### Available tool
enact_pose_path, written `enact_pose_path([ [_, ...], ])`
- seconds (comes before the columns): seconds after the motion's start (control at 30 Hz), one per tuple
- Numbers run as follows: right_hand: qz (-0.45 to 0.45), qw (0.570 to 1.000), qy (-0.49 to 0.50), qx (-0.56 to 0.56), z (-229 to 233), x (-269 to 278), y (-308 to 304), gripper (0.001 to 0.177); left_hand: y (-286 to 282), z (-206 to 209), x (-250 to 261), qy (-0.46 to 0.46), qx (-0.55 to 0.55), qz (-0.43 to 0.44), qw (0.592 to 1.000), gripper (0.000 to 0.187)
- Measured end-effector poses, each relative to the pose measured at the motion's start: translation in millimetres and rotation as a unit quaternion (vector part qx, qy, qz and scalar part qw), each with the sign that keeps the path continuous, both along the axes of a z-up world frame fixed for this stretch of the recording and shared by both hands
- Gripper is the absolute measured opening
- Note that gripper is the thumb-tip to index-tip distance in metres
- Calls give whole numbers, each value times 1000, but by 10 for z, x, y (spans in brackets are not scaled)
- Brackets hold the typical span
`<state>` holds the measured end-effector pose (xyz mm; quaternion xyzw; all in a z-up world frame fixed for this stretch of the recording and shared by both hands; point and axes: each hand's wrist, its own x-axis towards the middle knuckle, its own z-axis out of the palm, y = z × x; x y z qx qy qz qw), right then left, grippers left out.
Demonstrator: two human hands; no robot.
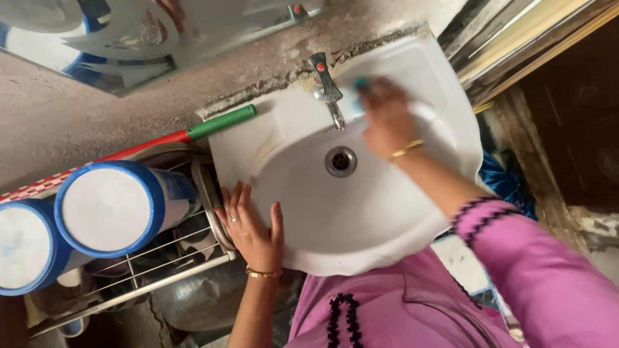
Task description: The person washes their hands with soap at a sink, then cleans the sink basin and faucet using a blue cloth.
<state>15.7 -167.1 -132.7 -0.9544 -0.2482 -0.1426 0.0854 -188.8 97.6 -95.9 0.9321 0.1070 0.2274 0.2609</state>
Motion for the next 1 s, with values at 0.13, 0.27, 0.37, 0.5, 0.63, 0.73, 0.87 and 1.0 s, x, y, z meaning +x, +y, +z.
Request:
enact_pose_path([
  [0.13,-76,989,50,117,91,225,-177,91,3,0,18,2,4,8,1000,57],
  [0.27,11,996,4,92,-351,269,399,78,-5,-6,3,4,22,16,1000,56],
  [0.37,163,970,24,181,-447,285,307,67,-5,-1,-1,4,19,12,1000,55],
  [0.5,92,936,98,325,-118,389,-419,54,10,-2,12,-2,19,14,1000,54],
  [0.63,13,741,273,614,396,592,105,23,11,0,10,-4,17,19,1000,54],
  [0.73,266,874,6,407,656,677,709,15,2,16,19,-4,20,17,1000,54],
  [0.87,238,856,47,456,766,536,835,12,13,25,28,-2,17,22,1000,52],
  [1.0,203,914,-55,348,717,-39,630,9,29,23,6,-3,25,22,999,50],
])
